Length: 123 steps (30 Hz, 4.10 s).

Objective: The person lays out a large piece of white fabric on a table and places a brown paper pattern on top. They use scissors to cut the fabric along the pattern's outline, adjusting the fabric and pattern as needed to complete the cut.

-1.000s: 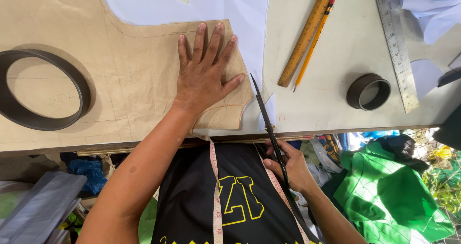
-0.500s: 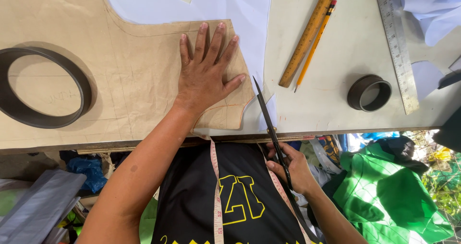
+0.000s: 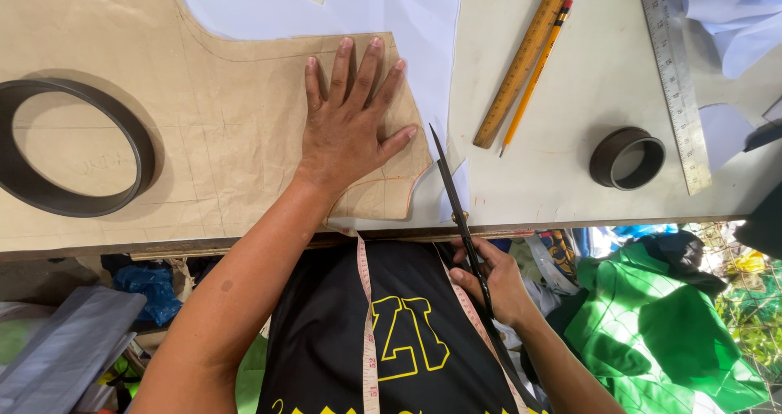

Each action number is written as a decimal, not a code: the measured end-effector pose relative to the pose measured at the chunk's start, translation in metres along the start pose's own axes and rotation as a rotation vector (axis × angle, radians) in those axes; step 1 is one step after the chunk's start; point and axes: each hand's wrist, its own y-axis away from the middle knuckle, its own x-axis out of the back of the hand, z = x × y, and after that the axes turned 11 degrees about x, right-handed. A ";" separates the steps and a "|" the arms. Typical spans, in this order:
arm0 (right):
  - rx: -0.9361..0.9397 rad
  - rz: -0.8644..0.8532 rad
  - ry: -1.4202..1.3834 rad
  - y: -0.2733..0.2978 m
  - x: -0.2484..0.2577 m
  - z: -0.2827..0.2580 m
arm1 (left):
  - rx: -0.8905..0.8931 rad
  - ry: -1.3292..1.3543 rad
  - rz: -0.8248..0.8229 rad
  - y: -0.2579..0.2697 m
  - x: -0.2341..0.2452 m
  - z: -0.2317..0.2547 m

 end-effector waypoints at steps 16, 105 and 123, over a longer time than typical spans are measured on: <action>-0.016 -0.006 0.043 0.002 0.000 0.001 | -0.001 -0.010 -0.001 0.000 0.003 0.000; 0.195 0.047 -0.139 -0.066 -0.003 -0.013 | 0.078 0.007 0.090 0.002 -0.020 0.003; 0.193 0.105 -0.140 -0.087 -0.012 -0.061 | 0.076 0.155 0.102 0.001 -0.011 0.000</action>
